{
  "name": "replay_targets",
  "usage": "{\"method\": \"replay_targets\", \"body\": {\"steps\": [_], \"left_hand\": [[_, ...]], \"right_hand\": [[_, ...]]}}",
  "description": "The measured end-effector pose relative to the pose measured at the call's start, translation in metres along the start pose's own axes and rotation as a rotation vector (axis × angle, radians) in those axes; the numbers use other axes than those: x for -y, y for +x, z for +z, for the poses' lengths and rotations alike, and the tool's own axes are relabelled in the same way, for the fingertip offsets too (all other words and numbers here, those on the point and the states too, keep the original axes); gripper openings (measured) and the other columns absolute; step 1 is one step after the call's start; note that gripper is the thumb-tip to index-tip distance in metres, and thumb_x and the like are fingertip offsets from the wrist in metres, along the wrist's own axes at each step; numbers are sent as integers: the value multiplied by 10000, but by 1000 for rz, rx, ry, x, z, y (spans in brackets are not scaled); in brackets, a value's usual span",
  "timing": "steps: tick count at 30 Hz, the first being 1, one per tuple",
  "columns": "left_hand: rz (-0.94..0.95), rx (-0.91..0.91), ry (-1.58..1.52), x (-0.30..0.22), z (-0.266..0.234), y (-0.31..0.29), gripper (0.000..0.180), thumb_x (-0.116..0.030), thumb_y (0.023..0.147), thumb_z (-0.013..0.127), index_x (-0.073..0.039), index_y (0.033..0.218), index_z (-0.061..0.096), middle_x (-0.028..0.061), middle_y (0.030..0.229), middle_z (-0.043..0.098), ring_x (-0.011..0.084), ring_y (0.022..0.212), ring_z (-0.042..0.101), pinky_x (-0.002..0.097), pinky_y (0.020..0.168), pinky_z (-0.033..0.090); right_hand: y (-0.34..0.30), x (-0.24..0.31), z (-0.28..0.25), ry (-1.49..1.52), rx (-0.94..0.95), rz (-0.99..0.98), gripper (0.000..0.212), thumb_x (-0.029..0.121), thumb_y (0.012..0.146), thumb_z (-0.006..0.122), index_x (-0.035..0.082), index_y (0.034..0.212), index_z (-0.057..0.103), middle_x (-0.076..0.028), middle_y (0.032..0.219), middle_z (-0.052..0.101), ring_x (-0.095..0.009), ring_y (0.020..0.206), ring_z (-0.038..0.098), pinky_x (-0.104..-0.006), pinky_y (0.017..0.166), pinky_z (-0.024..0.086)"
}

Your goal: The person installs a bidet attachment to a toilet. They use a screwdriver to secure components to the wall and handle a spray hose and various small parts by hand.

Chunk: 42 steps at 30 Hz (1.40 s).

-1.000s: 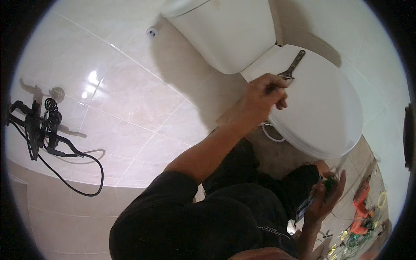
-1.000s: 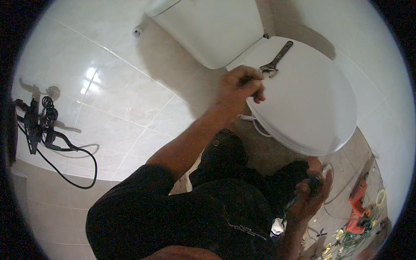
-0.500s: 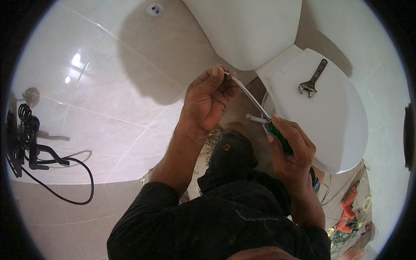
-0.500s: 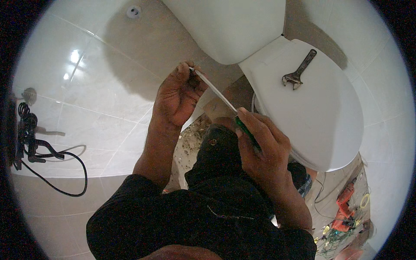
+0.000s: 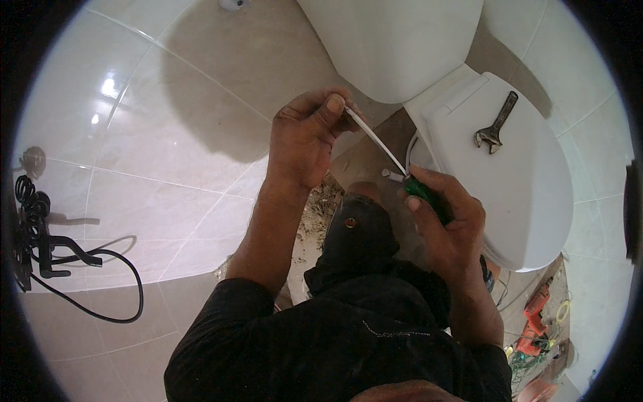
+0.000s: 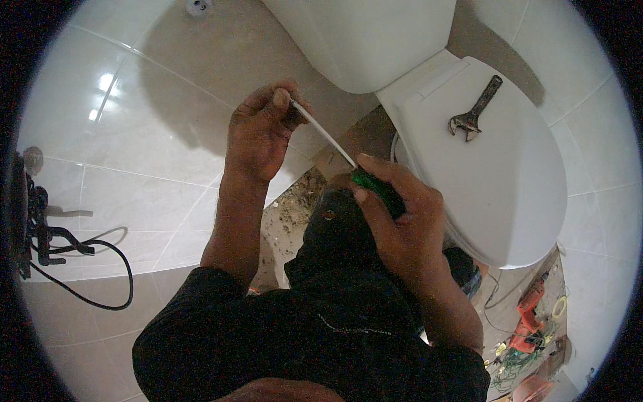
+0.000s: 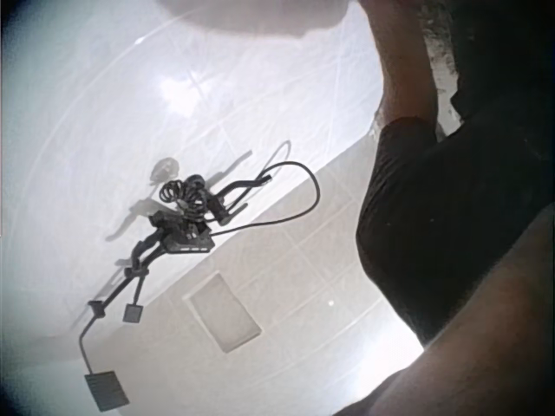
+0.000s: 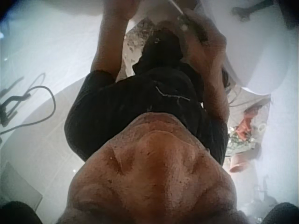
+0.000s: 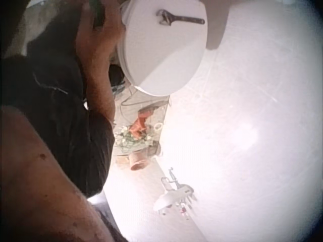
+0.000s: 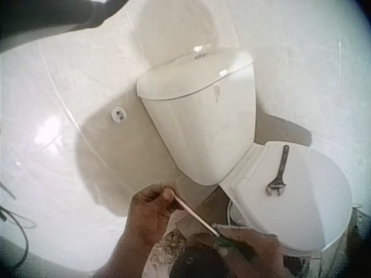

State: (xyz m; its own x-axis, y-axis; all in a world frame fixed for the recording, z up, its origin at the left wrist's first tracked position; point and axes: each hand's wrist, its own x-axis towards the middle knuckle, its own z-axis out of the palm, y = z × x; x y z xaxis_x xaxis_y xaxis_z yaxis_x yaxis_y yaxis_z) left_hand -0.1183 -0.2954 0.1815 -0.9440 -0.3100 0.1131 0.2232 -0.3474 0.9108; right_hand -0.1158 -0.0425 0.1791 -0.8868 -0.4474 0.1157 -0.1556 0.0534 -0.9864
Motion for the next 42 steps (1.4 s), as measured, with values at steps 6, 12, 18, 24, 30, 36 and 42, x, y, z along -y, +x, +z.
{"method": "replay_targets", "body": {"steps": [6,12,18,24,30,36,42], "left_hand": [[30,-56,-131,-23,-5,26,360,-189,992,663,9,1281,579,107,1018,689,251,956,681,388,887,570],[53,-62,-166,-57,-14,51,299,-233,1023,621,4,1203,593,120,1011,675,261,971,656,402,884,545],[362,-315,135,-76,-15,64,296,-185,1052,555,56,1223,579,190,1187,639,284,1120,635,416,1000,534],[584,-364,351,-98,-39,79,307,-163,1038,588,77,1228,557,218,1313,600,320,1283,553,468,1106,455],[556,-225,163,-106,-53,84,357,-208,1054,547,71,1274,519,251,1434,535,351,1414,446,510,1178,332],[488,-214,209,-114,-56,86,424,-244,1054,538,60,1348,504,217,1455,535,334,1426,432,518,1162,314],[442,-251,232,-118,-51,86,459,-255,1031,582,58,1361,518,170,1444,565,321,1413,444,535,1116,307]], "right_hand": [[34,13,25,-141,6,-303,331,-14,912,637,-20,1243,647,-171,1050,716,-202,955,696,-335,840,541],[70,31,47,-153,-48,-471,348,-38,882,638,-8,1228,657,-183,1020,699,-263,933,714,-336,827,540],[101,33,78,-80,-58,-595,339,32,879,642,18,1217,619,-212,1013,665,-422,860,673,-485,758,555],[127,34,116,-41,10,-641,343,44,898,610,-8,1235,568,-231,1005,620,-434,847,661,-496,723,558],[136,29,133,12,18,-646,332,43,896,610,-8,1219,554,-224,974,597,-428,819,652,-489,709,562],[138,28,138,34,8,-645,358,33,880,623,-18,1226,551,-228,991,599,-424,819,658,-485,708,563],[142,25,142,37,-10,-689,373,28,875,623,-20,1237,546,-230,1002,597,-427,821,665,-489,703,563]]}}
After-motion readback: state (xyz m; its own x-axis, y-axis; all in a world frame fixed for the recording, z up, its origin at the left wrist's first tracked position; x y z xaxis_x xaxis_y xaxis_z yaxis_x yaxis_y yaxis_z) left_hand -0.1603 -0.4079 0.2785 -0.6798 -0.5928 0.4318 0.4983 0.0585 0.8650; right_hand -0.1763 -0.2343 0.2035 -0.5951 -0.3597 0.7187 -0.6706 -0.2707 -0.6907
